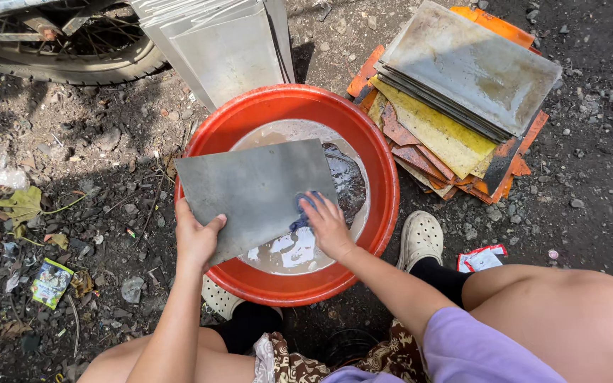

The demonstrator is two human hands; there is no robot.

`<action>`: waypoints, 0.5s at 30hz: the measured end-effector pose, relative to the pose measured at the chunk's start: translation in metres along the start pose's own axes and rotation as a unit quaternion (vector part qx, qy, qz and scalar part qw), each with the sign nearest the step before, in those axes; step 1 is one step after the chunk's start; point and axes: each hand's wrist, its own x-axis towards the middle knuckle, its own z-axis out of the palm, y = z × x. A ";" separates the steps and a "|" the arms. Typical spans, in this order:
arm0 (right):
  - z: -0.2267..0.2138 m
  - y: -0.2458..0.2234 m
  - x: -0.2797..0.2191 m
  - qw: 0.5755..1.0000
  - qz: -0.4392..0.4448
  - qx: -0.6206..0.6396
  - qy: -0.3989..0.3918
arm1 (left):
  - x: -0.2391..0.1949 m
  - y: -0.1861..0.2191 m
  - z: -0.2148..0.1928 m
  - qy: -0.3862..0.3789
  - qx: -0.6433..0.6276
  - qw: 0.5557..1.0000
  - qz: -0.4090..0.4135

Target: The person sits on the ground and scrubs rectangular metal sheets with a blue cloth using water from a red basin. They repeatedly dip the cloth, wipe both sides of each sheet, and stack the cleaned sheets nearby.

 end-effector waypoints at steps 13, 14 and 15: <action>0.040 0.011 -0.038 0.883 -0.178 -0.056 -0.431 | 0.006 -0.003 0.001 -0.037 -0.107 0.994 0.004; 0.057 0.009 -0.024 0.878 -0.141 -0.073 -0.451 | 0.004 -0.001 0.001 -0.036 -0.102 0.994 0.022; 0.070 0.008 -0.016 0.871 -0.100 -0.091 -0.472 | 0.002 0.001 0.001 -0.038 -0.098 0.994 0.037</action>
